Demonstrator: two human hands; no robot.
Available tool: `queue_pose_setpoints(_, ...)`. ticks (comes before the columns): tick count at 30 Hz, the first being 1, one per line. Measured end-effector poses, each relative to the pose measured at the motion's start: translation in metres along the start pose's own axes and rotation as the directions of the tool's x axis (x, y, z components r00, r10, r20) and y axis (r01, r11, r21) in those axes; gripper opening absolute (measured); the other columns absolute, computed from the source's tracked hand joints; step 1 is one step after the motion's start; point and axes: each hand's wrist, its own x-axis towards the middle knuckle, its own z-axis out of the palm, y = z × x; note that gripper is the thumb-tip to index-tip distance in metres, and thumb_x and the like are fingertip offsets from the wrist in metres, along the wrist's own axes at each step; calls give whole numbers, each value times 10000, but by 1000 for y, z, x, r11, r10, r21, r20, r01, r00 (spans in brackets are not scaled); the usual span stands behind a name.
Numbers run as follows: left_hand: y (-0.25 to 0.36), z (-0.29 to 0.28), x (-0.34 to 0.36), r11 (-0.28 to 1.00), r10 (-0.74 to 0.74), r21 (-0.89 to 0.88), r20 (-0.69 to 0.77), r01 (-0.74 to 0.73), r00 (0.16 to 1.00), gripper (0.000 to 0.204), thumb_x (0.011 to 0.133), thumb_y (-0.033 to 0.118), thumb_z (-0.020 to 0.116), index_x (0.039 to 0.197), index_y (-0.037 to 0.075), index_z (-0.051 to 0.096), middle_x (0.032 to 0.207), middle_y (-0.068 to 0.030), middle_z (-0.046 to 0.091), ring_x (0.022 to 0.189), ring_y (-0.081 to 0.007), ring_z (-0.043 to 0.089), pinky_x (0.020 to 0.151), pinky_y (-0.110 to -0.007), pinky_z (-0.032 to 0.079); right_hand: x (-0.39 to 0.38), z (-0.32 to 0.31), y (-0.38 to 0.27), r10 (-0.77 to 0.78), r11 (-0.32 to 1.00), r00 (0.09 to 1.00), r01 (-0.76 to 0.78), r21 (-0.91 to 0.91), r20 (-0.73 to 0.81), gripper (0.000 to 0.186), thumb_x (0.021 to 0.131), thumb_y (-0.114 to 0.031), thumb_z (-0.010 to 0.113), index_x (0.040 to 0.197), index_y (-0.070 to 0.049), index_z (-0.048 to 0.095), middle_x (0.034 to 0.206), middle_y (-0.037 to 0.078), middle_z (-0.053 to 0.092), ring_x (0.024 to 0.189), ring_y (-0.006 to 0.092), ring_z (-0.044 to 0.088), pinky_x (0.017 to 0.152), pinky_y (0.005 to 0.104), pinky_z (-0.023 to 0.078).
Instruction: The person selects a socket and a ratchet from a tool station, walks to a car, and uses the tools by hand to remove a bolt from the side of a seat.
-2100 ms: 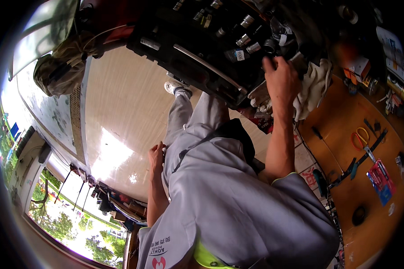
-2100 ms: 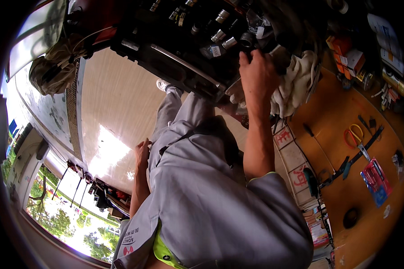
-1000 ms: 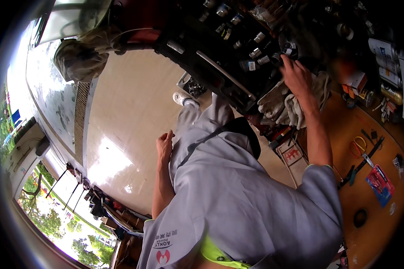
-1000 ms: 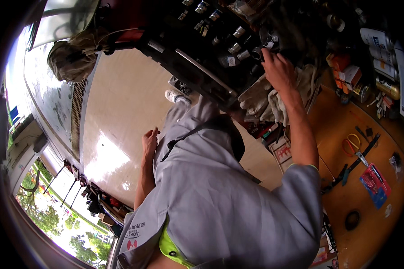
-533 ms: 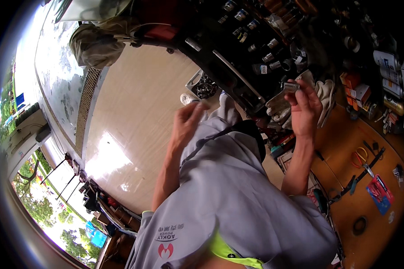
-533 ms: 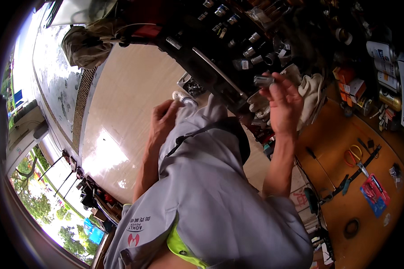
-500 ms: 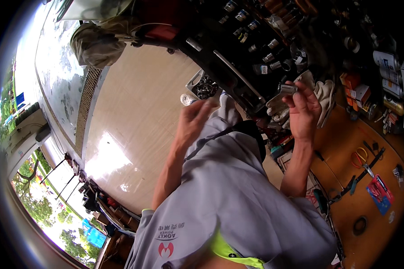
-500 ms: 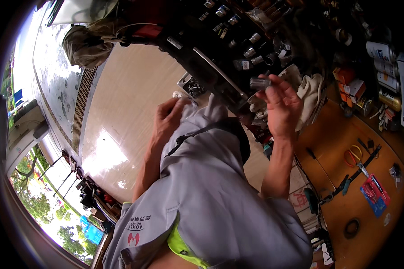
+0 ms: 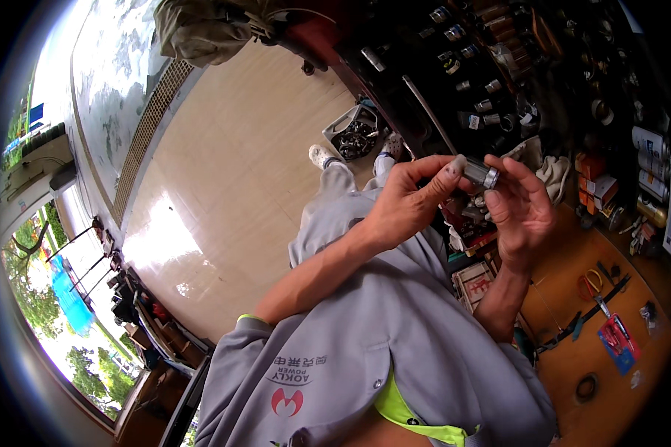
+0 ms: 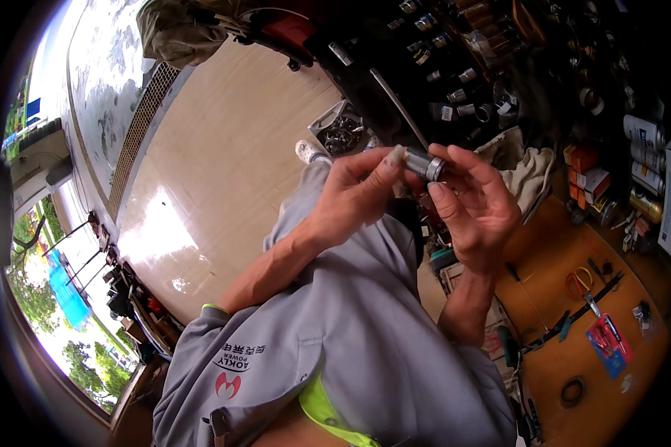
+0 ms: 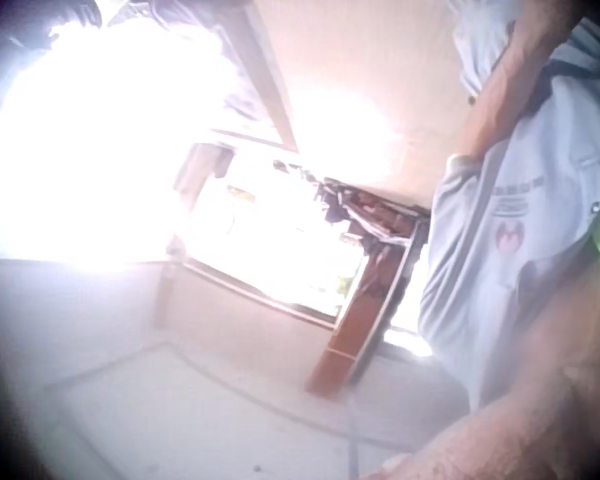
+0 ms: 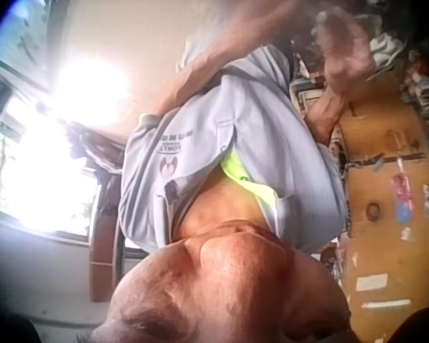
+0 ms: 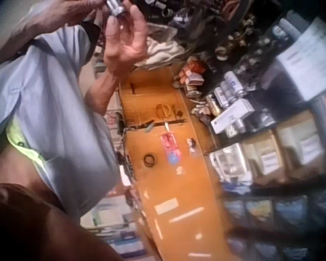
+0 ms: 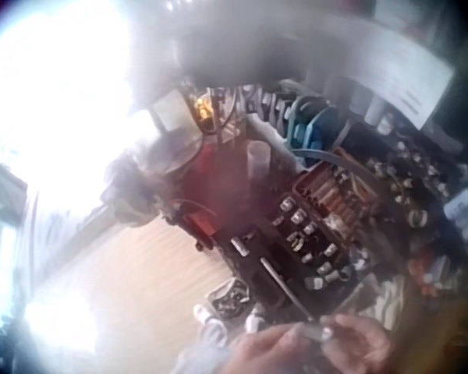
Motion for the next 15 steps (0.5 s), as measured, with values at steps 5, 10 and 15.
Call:
queue_pose_setpoints(5,4,-13,-10,998,35,-61,-1,-35,999,363,1008,354,548,998,11,666,684,48,551,533,-13,373,447,-204,269,-1,25,-3,-7,1000,1000,7,0,15,459,850,93,653,1284,77,507,1224,244,605,1047,261,649,905,343,552)
queue_pose_setpoints(10,5,-23,-16,999,34,-22,-27,-34,999,408,1018,406,506,892,41,640,544,33,469,439,-37,378,418,-208,280,-11,41,-5,-20,990,1000,18,-139,-14,441,828,89,689,1243,75,540,1204,234,615,1014,242,652,886,328,556)
queue_pose_setpoints(15,5,-29,-21,998,12,-69,-52,-15,999,417,1007,418,525,837,48,620,523,20,461,421,-49,384,407,-217,287,-17,54,-3,-56,974,998,51,-221,-16,415,814,73,718,1201,75,570,1176,180,611,1010,214,645,867,308,555)
